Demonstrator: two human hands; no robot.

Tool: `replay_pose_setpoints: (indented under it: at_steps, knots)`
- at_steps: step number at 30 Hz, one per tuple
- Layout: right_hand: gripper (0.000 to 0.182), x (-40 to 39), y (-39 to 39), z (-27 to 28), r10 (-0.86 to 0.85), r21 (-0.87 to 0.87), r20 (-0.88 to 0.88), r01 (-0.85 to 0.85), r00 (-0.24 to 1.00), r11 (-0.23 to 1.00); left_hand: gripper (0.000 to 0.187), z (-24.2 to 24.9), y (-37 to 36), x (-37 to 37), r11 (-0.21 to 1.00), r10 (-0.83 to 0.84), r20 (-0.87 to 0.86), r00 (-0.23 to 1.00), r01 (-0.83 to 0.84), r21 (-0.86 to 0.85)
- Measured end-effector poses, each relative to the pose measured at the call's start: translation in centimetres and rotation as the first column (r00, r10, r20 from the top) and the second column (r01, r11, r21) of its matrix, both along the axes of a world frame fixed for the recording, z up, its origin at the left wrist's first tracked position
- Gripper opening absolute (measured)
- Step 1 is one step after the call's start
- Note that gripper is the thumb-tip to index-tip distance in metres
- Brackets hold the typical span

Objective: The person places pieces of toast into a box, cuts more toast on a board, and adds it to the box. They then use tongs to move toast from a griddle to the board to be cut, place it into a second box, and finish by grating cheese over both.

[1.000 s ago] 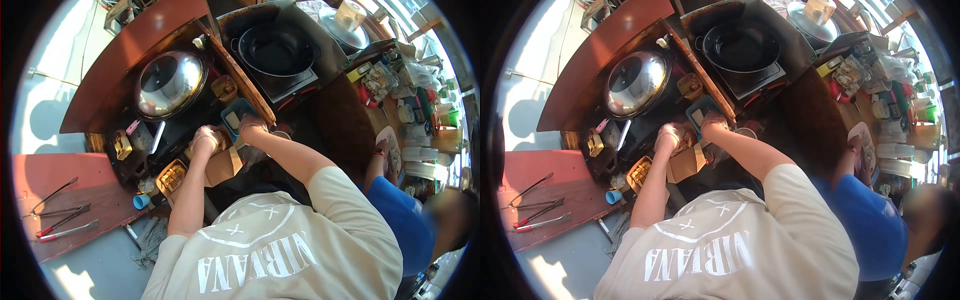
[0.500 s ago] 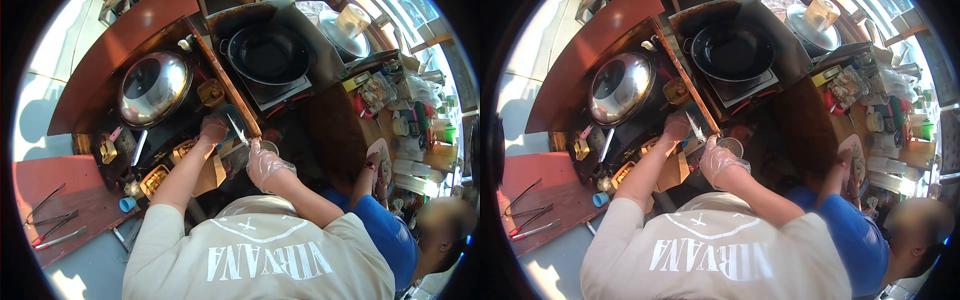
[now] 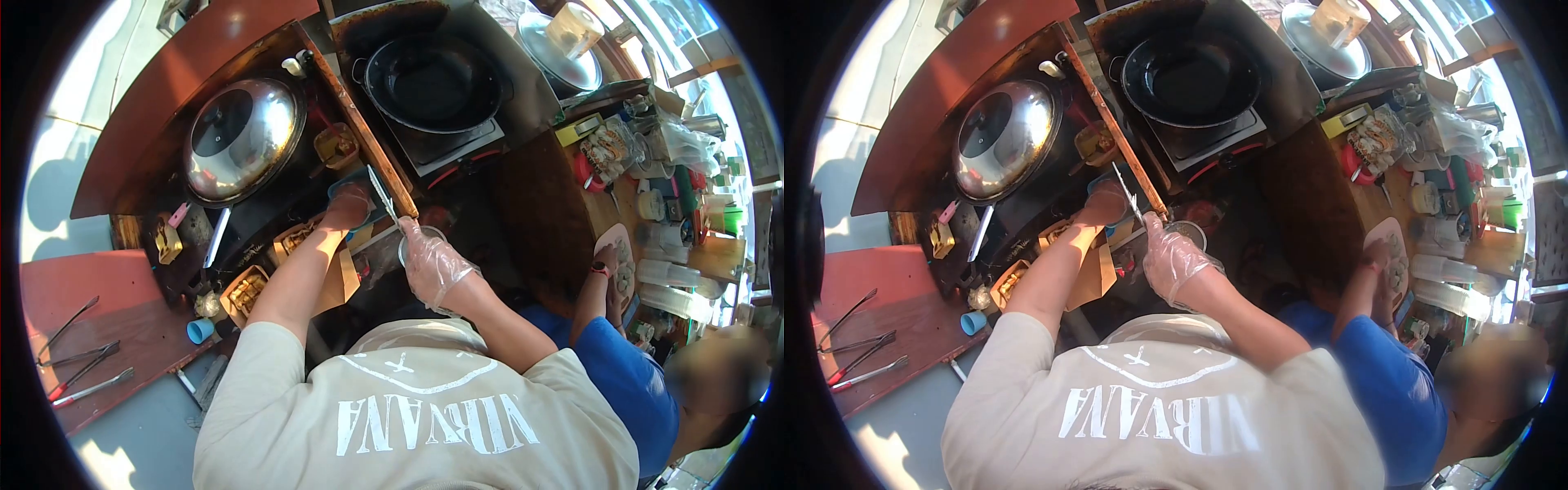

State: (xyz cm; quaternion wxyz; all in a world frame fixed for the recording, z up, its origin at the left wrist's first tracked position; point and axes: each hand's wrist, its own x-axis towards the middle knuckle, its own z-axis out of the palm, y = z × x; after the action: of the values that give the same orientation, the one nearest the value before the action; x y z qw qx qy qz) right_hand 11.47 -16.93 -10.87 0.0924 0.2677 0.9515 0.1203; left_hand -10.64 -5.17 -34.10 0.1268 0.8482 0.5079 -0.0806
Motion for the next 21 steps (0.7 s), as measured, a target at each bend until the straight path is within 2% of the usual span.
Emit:
replay_pose_setpoints:
  at_steps: [2,3,4,5,6,7,8,9,10,12,13,14,15,16,17,18,19,20,21]
  knots:
    - [0.035,0.0,0.0,0.0,-0.014,-0.001,-0.051,0.014,0.999,1.0,0.036,3.8,0.0,0.0,1.0,-0.017,0.046,0.999,0.018,-0.015]
    - [0.031,-0.1,-0.1,-0.1,-0.376,-0.419,-0.361,0.212,0.854,0.883,0.05,8.4,-0.8,0.0,0.983,0.167,0.198,0.966,-0.148,-0.11]
    - [0.027,-0.2,0.0,-0.5,-0.734,-0.792,-0.426,0.174,0.53,0.585,0.067,11.0,-1.6,-0.5,0.928,0.359,0.325,0.875,-0.298,-0.223]
    - [0.02,0.3,-0.1,-2.9,-0.576,-0.684,-0.535,0.084,0.618,0.725,0.094,9.9,-2.6,-2.1,0.796,0.587,0.418,0.694,-0.398,-0.457]
    - [0.02,-0.2,0.4,-2.0,-0.547,-0.68,-0.544,0.048,0.637,0.732,0.091,10.9,-5.4,-4.6,0.877,0.478,0.717,0.508,-0.327,-0.353]
    - [0.02,-1.1,1.0,-0.5,-0.83,-0.949,-0.284,-0.014,0.48,0.316,0.088,12.6,-7.8,-5.8,0.754,0.656,0.724,0.213,-0.233,-0.614]
    - [0.02,-2.5,1.5,0.9,-0.923,-0.976,0.116,-0.132,0.368,-0.175,0.086,14.3,-10.2,-7.2,0.611,0.785,0.613,-0.093,-0.052,-0.79]
    - [0.018,-4.0,1.2,2.1,-0.919,-0.975,0.063,-0.17,0.39,-0.139,0.086,15.5,-12.6,-8.7,0.619,0.776,0.596,-0.206,0.071,-0.782]
    - [0.018,-5.8,1.0,1.9,-0.891,-0.973,0.059,-0.172,0.451,-0.152,0.088,15.8,-15.0,-10.3,0.609,0.782,0.575,-0.242,0.1,-0.786]
    - [0.031,-9.6,0.0,0.1,-0.786,-1.0,0.01,-0.005,0.619,-0.017,0.09,17.6,-19.4,-12.1,0.587,0.779,0.546,-0.31,0.052,-0.808]
    - [0.034,-11.7,-1.2,-4.4,-0.791,-0.968,-0.22,-0.225,0.571,0.107,0.087,18.6,-20.7,-12.8,0.567,0.782,0.544,-0.304,-0.013,-0.823]
    - [0.034,-14.0,-1.3,-3.9,-0.488,-0.9,-0.322,-0.103,0.811,0.424,0.087,18.4,-21.6,-13.7,0.568,0.77,0.547,-0.328,-0.037,-0.822]
    - [0.035,-16.2,-2.2,-6.0,-0.27,-0.668,-0.589,-0.271,0.762,0.693,0.086,17.7,-22.5,-14.7,0.582,0.713,0.562,-0.418,-0.094,-0.808]
    - [0.041,-18.4,-3.0,-7.0,0.013,-0.337,-0.757,-0.408,0.653,0.848,0.085,16.7,-23.5,-15.7,0.588,0.649,0.574,-0.499,-0.149,-0.795]
    - [0.041,-20.1,-3.6,-8.0,0.025,-0.34,-0.756,-0.426,0.654,0.839,0.08,15.4,-24.3,-17.0,0.565,0.609,0.539,-0.582,-0.159,-0.81]
    - [0.044,-22.1,-3.8,-7.7,0.213,-0.331,-0.543,-0.44,0.812,0.835,0.08,15.5,-24.8,-18.2,0.56,0.601,0.536,-0.593,-0.165,-0.812]
    - [0.049,-23.9,-4.1,-7.6,0.379,-0.326,-0.27,-0.454,0.885,0.829,0.078,15.7,-25.3,-19.2,0.533,0.532,0.433,-0.727,-0.109,-0.839]
    - [0.049,-25.5,-4.5,-7.9,0.389,-0.335,-0.263,-0.462,0.883,0.821,0.076,15.6,-25.8,-20.1,0.512,0.447,0.312,-0.838,-0.046,-0.858]
    - [0.051,-26.9,-4.9,-8.5,0.227,-0.529,-0.297,-0.358,0.927,0.769,0.075,14.6,-26.4,-21.0,0.525,0.378,0.35,-0.857,-0.113,-0.843]
